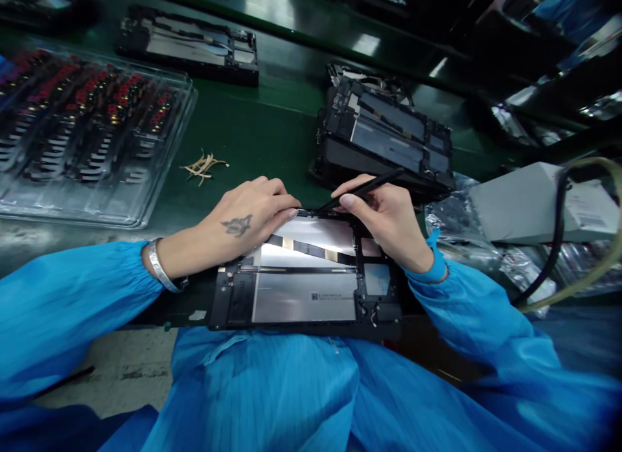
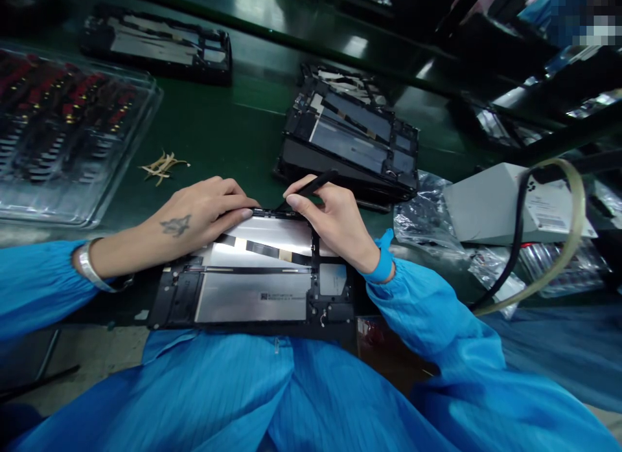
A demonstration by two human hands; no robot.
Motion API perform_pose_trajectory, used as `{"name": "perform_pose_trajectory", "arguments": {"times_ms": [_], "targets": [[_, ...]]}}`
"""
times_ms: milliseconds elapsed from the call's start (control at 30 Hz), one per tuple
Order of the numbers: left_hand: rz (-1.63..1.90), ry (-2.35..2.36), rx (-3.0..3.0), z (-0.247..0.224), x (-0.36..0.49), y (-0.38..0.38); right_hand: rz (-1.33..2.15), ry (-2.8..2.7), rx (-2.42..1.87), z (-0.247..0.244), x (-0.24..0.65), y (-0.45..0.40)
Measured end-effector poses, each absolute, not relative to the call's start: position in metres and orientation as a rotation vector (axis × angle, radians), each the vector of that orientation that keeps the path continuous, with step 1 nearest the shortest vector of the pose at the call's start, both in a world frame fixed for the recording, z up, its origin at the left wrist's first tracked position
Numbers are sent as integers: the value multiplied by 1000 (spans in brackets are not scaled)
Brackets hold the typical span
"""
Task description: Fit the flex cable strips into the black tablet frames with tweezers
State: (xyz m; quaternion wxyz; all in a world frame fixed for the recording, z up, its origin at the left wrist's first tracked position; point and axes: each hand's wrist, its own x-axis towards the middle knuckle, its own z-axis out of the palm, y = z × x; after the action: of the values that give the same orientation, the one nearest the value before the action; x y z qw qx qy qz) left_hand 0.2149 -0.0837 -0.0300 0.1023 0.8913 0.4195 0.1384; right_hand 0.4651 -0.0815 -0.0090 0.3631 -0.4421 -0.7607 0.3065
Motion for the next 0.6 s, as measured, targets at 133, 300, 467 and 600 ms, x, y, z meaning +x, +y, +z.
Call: {"name": "perform_pose_trajectory", "arguments": {"times_ms": [133, 300, 467, 600], "targets": [[418, 1235, 2633, -30, 216, -83, 782, -1965, -1134, -9, 465, -81], [435, 1224, 2631, -33, 216, -82, 753, -1991, -1164, -8, 464, -82], [441, 1216, 2638, -33, 215, -82, 739, -1977, -1154, -8, 464, -84], [451, 1202, 2634, -32, 214, -81, 744, -1972, -1167, -9, 464, -83]]}}
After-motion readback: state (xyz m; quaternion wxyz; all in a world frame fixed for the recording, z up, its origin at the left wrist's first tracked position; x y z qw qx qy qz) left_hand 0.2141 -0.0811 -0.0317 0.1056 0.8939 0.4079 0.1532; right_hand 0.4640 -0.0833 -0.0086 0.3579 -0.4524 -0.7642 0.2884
